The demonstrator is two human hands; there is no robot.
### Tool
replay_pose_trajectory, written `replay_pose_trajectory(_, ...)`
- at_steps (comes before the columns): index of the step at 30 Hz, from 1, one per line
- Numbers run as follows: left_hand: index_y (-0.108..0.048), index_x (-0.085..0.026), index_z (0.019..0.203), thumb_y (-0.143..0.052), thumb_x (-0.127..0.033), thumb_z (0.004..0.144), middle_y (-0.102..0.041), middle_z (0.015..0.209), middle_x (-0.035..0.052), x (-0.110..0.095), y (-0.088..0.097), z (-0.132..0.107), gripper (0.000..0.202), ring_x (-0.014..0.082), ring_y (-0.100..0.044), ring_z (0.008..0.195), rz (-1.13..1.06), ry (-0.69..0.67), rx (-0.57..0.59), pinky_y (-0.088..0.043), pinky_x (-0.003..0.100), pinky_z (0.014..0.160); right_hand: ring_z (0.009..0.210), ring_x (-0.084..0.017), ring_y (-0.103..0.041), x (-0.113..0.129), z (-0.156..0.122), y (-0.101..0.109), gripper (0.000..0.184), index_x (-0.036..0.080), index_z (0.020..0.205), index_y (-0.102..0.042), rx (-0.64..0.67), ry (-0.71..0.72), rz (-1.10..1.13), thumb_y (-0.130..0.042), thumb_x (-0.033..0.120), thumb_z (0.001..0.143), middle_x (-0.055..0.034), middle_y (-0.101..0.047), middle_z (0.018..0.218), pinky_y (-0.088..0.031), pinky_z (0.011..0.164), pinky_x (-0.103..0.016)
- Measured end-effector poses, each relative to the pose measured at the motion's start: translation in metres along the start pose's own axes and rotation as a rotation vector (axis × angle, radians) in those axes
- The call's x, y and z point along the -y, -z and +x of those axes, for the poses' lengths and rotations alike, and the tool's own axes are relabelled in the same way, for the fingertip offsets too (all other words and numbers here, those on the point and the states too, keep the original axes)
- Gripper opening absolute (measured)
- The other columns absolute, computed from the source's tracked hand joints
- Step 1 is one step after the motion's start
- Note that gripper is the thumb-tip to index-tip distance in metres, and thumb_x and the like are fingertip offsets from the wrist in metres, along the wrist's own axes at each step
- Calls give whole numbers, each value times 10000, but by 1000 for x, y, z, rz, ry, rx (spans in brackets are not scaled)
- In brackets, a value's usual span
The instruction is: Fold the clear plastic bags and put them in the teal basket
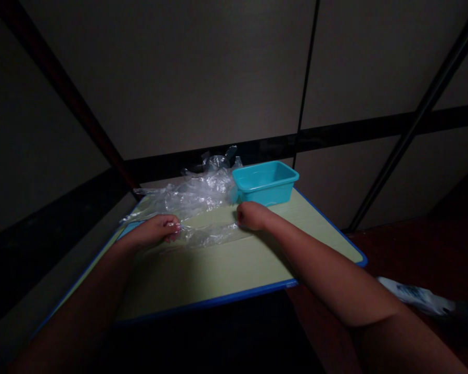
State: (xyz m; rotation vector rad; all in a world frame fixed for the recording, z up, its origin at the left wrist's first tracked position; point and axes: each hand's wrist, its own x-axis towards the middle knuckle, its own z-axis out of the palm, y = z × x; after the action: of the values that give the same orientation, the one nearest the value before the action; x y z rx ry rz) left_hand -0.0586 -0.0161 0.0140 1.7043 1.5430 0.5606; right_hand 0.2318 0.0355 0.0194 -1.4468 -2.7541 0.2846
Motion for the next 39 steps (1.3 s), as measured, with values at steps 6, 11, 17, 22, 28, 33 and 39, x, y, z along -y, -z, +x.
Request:
replay_pose_trajectory(6, -491, -178, 634, -526, -458, 677, -527, 556, -22, 2, -5, 3, 285, 120, -494, 497, -13, 20, -51, -400, 240, 498, 736, -195, -606, 2, -3, 3, 177, 130, 837, -691, 32, -33, -57, -532, 186, 783, -104, -695, 858, -348, 558, -235)
replay_pose_trajectory(11, -495, -184, 664, -471, -461, 711, -521, 565, -24, 3, -9, 5, 282, 126, -474, 492, 97, 10, -96, -370, 243, 490, 714, -197, -608, 1, -3, 4, 212, 126, 845, -700, 54, -56, -95, -513, 196, 775, -112, -699, 861, -368, 561, -245)
replay_pose_trajectory(17, -477, -194, 666, -392, -432, 764, -558, 617, -12, 11, -14, 11, 271, 136, -487, 516, 216, -76, -202, -365, 250, 519, 739, -201, -624, 2, -2, 5, 228, 131, 843, -711, 70, -92, -75, -506, 196, 768, -113, -704, 860, -408, 607, -245)
replay_pose_trajectory(22, -483, -195, 680, -389, -419, 776, -562, 620, -7, 15, -15, 14, 261, 148, -499, 550, 262, -96, -226, -360, 252, 536, 745, -203, -630, 2, -2, 5, 229, 129, 821, -712, 65, -86, -72, -498, 190, 768, -117, -704, 857, -412, 600, -240)
replay_pose_trajectory(28, -473, -201, 642, -384, -435, 780, -538, 607, -4, 12, -15, 14, 286, 163, -510, 591, 321, -114, -227, -353, 257, 554, 707, -193, -630, 2, -2, 5, 240, 125, 817, -713, 81, -92, -82, -490, 211, 789, -119, -705, 812, -415, 606, -238)
replay_pose_trajectory(33, -470, -202, 623, -385, -428, 776, -529, 585, -4, 7, -16, 12, 287, 171, -514, 602, 347, -103, -244, -355, 263, 577, 727, -209, -633, 2, -2, 4, 262, 114, 831, -715, 81, -82, -113, -490, 244, 797, -136, -701, 848, -417, 603, -249)
replay_pose_trajectory(39, -476, -201, 624, -390, -416, 782, -538, 587, -6, 8, -16, 12, 281, 171, -515, 608, 352, -94, -274, -352, 262, 585, 727, -209, -634, 0, -1, 1, 261, 119, 826, -708, 57, -104, -109, -494, 264, 788, -137, -699, 855, -428, 593, -249)
